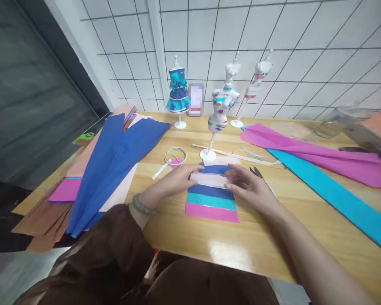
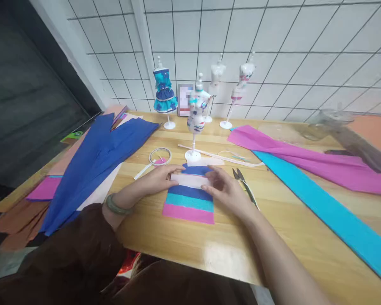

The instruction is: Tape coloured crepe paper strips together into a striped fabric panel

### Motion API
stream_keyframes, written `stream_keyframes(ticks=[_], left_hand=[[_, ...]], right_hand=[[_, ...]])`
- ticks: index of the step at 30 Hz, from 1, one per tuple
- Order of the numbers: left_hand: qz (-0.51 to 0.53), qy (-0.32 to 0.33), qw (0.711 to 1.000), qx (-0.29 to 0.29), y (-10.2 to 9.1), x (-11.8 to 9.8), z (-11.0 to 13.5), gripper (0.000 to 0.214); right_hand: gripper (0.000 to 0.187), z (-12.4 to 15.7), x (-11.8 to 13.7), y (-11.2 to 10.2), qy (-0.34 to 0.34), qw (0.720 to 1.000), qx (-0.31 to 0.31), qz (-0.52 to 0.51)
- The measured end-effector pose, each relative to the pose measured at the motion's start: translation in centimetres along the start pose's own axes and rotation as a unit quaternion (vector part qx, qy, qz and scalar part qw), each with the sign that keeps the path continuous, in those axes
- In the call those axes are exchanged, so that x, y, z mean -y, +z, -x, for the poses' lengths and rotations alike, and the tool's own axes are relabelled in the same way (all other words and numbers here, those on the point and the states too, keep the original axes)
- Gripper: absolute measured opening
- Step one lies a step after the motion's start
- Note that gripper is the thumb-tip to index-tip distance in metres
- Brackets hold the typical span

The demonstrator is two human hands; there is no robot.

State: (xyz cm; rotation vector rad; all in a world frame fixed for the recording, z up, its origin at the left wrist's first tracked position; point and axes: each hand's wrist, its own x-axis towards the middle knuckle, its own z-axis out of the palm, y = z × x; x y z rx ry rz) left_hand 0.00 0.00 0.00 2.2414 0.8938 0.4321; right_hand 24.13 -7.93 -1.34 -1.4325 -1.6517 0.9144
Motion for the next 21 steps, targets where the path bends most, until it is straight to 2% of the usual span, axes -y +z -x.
stream_keyframes(ticks=[6, 11, 17, 21], left_hand=[[0.009, -0.002, 1.0, 0.015, -0.27, 0.01, 0.09, 0.043], [0.012, 0.004, 0.999, 0.034, -0.69, -0.17, 0.24, 0.054], [0.018, 0.026, 0.998, 0.057, -0.39, -0.1, 0.25, 0.057], [0.048, 0.015, 0.996, 0.074, -0.41, -0.1, 0.22, 0.052]], right_hand=[[0.058, -0.23, -0.02, 0.26, -0.024, 0.998, 0.007, 0.055], [0.058, -0.21, -0.26, 0.25, -0.019, 0.995, 0.013, 0.099], [0.052, -0.35, 0.28, 0.19, -0.052, 0.986, -0.017, 0.158], [0.055, -0.29, 0.57, 0.2, -0.028, 0.989, -0.005, 0.145]])
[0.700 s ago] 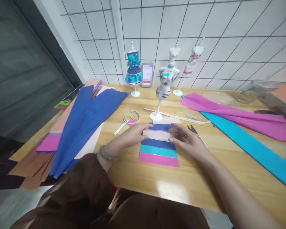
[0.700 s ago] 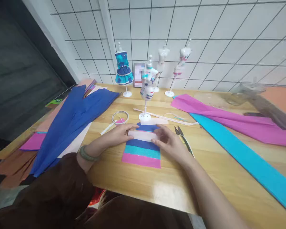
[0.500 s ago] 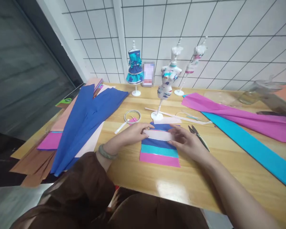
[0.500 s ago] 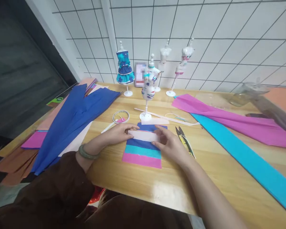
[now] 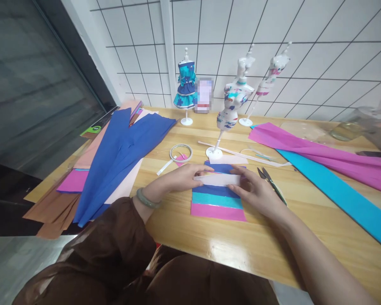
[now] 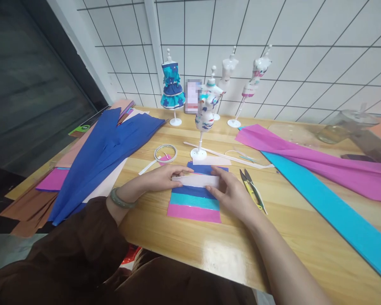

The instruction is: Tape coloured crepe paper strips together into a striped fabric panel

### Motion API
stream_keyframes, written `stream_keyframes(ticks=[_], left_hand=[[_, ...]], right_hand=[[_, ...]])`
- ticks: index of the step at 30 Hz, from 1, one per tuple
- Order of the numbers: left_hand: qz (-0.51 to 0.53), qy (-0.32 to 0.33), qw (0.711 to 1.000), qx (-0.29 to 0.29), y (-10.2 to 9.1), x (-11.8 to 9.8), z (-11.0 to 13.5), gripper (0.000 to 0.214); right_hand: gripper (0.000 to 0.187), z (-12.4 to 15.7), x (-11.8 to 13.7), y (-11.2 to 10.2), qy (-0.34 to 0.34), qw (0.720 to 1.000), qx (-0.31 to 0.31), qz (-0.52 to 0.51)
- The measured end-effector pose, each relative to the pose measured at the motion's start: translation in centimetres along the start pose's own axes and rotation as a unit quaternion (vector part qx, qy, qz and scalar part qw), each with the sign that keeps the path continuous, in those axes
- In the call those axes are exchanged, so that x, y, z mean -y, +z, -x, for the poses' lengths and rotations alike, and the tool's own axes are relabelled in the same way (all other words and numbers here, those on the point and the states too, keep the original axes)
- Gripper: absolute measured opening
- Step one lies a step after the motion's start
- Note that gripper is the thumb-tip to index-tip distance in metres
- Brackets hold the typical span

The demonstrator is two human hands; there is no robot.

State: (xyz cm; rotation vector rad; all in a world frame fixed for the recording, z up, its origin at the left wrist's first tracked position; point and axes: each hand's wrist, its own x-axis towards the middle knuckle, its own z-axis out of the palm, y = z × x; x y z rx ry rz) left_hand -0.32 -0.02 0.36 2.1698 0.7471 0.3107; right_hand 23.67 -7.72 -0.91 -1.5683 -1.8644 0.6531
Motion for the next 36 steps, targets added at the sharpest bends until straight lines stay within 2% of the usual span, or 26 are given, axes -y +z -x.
stream_keyframes(ticks=[7, 12, 18, 24, 30, 36], left_hand=[[0.062, 0.023, 0.998, 0.001, -0.2, -0.4, 0.1, 0.052], [0.115, -0.004, 0.993, 0.001, -0.6, -0.4, 0.3, 0.058], [0.258, -0.028, 0.964, 0.052, -1.3, 0.1, 0.4, 0.072], [0.246, -0.057, 0.967, 0.015, -1.1, 1.0, 0.2, 0.065], [0.237, -0.053, 0.97, -0.016, -0.8, 1.6, 0.0, 0.056], [0.262, -0.085, 0.961, -0.008, -1.2, 1.3, 0.0, 0.066]], right_hand=[[0.064, 0.2, 0.0, 0.2, 0.063, 0.99, 0.027, -0.124], [0.061, 0.3, 0.8, -0.3, 0.096, 0.987, 0.016, -0.129], [0.058, 0.3, 0.4, -0.7, 0.111, 0.989, 0.007, -0.096], [0.058, 0.3, -0.3, -0.4, 0.108, 0.992, 0.01, -0.061], [0.058, 0.3, -0.2, -0.6, 0.095, 0.994, 0.017, -0.04], [0.061, 0.3, -0.1, -0.7, 0.095, 0.993, 0.028, -0.069]])
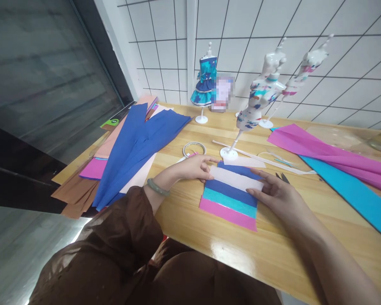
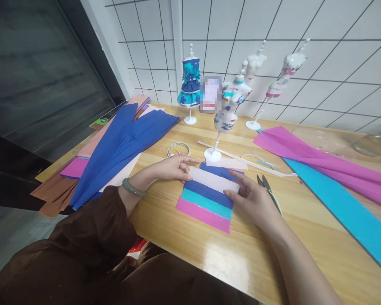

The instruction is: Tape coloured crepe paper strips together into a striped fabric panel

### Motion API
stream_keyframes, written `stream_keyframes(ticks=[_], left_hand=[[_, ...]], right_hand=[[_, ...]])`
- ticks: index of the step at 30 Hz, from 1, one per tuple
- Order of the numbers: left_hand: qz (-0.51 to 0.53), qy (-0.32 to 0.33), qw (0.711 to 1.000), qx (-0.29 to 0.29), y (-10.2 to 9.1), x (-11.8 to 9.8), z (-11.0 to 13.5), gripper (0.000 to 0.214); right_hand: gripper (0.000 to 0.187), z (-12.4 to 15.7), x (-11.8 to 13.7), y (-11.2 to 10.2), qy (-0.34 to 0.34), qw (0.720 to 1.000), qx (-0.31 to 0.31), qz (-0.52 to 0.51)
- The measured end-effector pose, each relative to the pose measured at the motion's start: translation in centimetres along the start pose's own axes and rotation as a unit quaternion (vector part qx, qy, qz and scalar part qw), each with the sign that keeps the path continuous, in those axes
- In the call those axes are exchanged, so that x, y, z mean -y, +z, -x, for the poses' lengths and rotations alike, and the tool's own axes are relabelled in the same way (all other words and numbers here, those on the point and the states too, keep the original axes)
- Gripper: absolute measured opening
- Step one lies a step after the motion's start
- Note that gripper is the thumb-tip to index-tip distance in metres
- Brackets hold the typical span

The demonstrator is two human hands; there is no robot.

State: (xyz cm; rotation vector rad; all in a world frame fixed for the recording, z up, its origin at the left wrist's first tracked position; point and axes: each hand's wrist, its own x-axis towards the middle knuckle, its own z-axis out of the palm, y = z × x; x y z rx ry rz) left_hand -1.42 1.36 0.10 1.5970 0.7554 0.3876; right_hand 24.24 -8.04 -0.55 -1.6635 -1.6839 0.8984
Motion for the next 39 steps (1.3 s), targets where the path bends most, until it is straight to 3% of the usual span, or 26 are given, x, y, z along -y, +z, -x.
stream_keyframes(ticks=[5, 12, 17, 29, 36, 39], left_hand=[[0.045, -0.004, 0.999, 0.012, -0.6, 0.5, -0.2, 0.062], [0.041, -0.004, 0.999, 0.004, -0.7, 0.8, -0.3, 0.061], [0.045, -0.015, 0.999, 0.015, -0.9, 0.4, -0.1, 0.06], [0.118, -0.063, 0.989, 0.055, -0.7, -1.6, 1.0, 0.055], [0.068, -0.049, 0.996, 0.024, 0.1, -0.5, 0.3, 0.058], [0.048, -0.062, 0.996, 0.044, 0.4, -0.2, 0.3, 0.057]], right_hand=[[0.062, 0.0, 0.2, -0.3, 0.021, 1.0, 0.002, 0.01], [0.062, -0.2, -0.6, -0.6, -0.009, 0.999, 0.026, -0.028], [0.064, -0.2, -0.2, -0.6, 0.0, 0.996, 0.045, -0.073], [0.062, 0.0, -0.8, -1.0, -0.001, 0.998, 0.036, -0.061], [0.061, 0.1, 0.2, -1.1, 0.007, 0.997, 0.067, -0.046], [0.06, 0.4, 0.9, -1.3, 0.016, 0.993, 0.102, -0.053]])
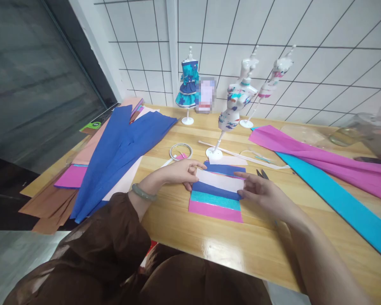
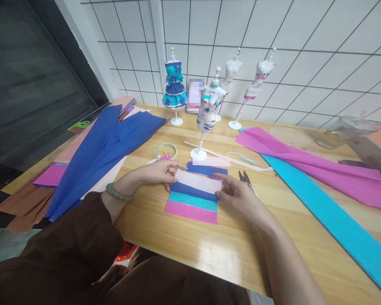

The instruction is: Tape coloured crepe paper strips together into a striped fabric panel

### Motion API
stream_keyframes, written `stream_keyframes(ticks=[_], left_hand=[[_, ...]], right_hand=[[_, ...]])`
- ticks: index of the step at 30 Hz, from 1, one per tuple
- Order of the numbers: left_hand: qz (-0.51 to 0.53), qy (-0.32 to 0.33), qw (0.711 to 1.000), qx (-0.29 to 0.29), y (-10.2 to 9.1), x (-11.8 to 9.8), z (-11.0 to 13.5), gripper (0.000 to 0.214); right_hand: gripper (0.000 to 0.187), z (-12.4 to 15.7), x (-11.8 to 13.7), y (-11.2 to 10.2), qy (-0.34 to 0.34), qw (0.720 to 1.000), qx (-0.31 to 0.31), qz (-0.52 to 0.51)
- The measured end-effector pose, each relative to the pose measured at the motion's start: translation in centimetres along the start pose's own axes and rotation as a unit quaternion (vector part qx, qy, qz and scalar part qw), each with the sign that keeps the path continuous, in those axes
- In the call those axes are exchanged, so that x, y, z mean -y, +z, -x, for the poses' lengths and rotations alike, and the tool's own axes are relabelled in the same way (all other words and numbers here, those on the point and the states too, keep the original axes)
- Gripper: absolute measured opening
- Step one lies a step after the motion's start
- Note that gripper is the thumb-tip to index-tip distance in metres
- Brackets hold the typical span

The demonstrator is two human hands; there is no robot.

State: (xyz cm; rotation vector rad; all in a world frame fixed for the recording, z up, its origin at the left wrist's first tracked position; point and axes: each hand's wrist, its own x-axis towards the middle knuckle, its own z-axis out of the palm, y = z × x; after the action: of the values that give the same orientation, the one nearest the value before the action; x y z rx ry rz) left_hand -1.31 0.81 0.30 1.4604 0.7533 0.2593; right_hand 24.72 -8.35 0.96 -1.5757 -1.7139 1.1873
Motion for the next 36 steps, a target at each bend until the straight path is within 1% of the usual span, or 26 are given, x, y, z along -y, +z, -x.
stream_keyframes(ticks=[3, 5, 8, 10, 12, 14, 16, 18, 19, 20, 21, 22, 23, 24, 25, 26, 27, 28, 30, 33, 36], left_hand=[[-0.006, -0.026, 0.999, 0.046, 0.2, -0.4, 0.5, 0.056], [-0.001, -0.036, 0.997, 0.065, 0.3, -0.9, 1.0, 0.055], [-0.006, -0.049, 0.994, 0.093, 0.4, -1.7, 1.5, 0.054], [-0.019, -0.072, 0.989, 0.129, 0.5, -1.9, 1.6, 0.055], [-0.038, -0.1, 0.982, 0.156, 0.6, -2.0, 1.5, 0.058], [-0.059, -0.121, 0.978, 0.161, 0.8, -1.8, 1.3, 0.061], [-0.077, -0.129, 0.977, 0.149, 1.0, -1.7, 1.1, 0.062], [-0.095, -0.133, 0.977, 0.138, 1.1, -1.6, 1.0, 0.061], [-0.105, -0.135, 0.976, 0.137, 1.1, -1.6, 1.0, 0.061], [-0.116, -0.135, 0.975, 0.137, 1.1, -1.6, 1.1, 0.06], [-0.124, -0.133, 0.974, 0.135, 1.1, -1.7, 1.2, 0.06], [-0.13, -0.13, 0.974, 0.132, 1.0, -1.7, 1.3, 0.059], [-0.133, -0.126, 0.975, 0.126, 1.0, -1.8, 1.5, 0.06], [-0.134, -0.123, 0.976, 0.121, 1.0, -2.0, 1.6, 0.061], [-0.133, -0.122, 0.977, 0.116, 1.0, -2.0, 1.7, 0.063], [-0.134, -0.123, 0.977, 0.111, 1.0, -2.1, 1.8, 0.065], [-0.136, -0.126, 0.977, 0.107, 1.0, -2.1, 1.9, 0.067], [-0.139, -0.127, 0.977, 0.101, 1.0, -2.1, 1.9, 0.067], [-0.152, -0.124, 0.977, 0.085, 1.0, -2.0, 2.0, 0.065], [-0.174, -0.102, 0.978, 0.061, 0.9, -2.0, 1.9, 0.063], [-0.186, -0.068, 0.98, 0.022, 0.8, -2.0, 1.8, 0.062]], right_hand=[[0.057, 0.5, 1.0, -0.1, 0.018, 0.999, 0.044, -0.013], [0.055, 0.9, 1.5, -0.3, 0.02, 0.996, 0.073, -0.037], [0.053, 1.2, 1.7, -0.7, 0.023, 0.987, 0.132, -0.087], [0.054, 1.3, 1.6, -0.8, 0.048, 0.98, 0.165, -0.1], [0.055, 1.2, 1.5, -0.7, 0.092, 0.976, 0.171, -0.094], [0.058, 1.2, 1.4, -0.5, 0.127, 0.976, 0.156, -0.088], [0.061, 1.2, 1.4, -0.6, 0.138, 0.976, 0.145, -0.09], [0.06, 1.4, 1.5, -1.1, 0.13, 0.977, 0.139, -0.094], [0.058, 1.4, 1.4, -1.5, 0.121, 0.98, 0.13, -0.091], [0.055, 1.5, 1.3, -2.1, 0.108, 0.985, 0.105, -0.08], [0.053, 1.5, 1.1, -2.7, 0.094, 0.992, 0.064, -0.058], [0.052, 1.5, 0.8, -3.4, 0.081, 0.996, 0.008, -0.022], [0.051, 1.5, 0.4, -4.1, 0.074, 0.995, -0.062, 0.025], [0.05, 1.4, -0.1, -4.7, 0.078, 0.985, -0.132, 0.079], [0.049, 1.3, -0.6, -5.2, 0.091, 0.969, -0.189, 0.128], [0.048, 1.2, -1.2, -5.7, 0.111, 0.953, -0.23, 0.166], [0.047, 1.2, -1.8, -6.0, 0.132, 0.94, -0.247, 0.193], [0.046, 1.1, -2.3, -6.2, 0.15, 0.934, -0.248, 0.211], [0.045, 0.9, -3.3, -6.4, 0.168, 0.932, -0.222, 0.231], [0.042, 0.8, -4.0, -6.3, 0.161, 0.935, -0.199, 0.243], [0.039, 0.7, -4.2, -6.3, 0.158, 0.933, -0.211, 0.245]])
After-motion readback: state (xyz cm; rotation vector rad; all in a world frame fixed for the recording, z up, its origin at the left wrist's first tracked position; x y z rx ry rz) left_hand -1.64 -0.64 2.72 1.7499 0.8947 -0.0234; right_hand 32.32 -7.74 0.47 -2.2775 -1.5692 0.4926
